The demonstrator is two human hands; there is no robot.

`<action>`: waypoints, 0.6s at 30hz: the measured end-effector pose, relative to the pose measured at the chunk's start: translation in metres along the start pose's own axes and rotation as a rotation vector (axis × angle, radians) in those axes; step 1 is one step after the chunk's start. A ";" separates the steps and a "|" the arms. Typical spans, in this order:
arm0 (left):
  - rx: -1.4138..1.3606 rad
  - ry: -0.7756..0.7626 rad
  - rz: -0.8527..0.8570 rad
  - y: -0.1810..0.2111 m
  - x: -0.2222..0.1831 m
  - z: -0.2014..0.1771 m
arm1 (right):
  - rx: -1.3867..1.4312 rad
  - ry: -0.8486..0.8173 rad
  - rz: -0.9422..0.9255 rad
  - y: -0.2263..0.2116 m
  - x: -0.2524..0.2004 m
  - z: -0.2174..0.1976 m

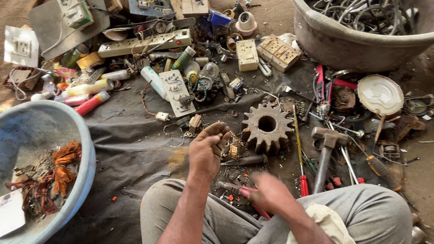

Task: The person sits on a tarp on the ground and uses pliers, a hammer, and their hands to break apart and remove copper wire and components from electronic scrap, including a circular board and a metal gear.

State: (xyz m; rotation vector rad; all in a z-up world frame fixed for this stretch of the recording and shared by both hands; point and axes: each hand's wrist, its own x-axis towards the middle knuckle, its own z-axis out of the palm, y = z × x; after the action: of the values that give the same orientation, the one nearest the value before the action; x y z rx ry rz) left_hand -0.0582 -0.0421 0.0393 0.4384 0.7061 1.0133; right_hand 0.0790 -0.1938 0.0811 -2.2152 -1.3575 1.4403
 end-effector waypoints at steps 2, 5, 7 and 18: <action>0.345 -0.166 0.167 -0.006 -0.011 0.011 | 0.417 0.370 -0.411 0.006 0.011 -0.006; 0.844 -0.327 0.210 -0.012 -0.042 0.034 | 1.537 -0.025 -0.252 0.018 0.032 -0.010; 1.075 -0.465 0.287 -0.011 -0.054 0.048 | 1.666 -0.019 -0.287 0.028 0.045 -0.001; 0.719 0.176 0.132 0.029 -0.011 0.021 | 1.399 0.149 0.014 0.027 0.038 -0.024</action>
State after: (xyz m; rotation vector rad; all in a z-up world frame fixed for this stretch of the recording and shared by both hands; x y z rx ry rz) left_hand -0.0647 -0.0383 0.0756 1.0366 1.2155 0.9050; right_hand 0.1180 -0.1728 0.0540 -1.2844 -0.0606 1.4335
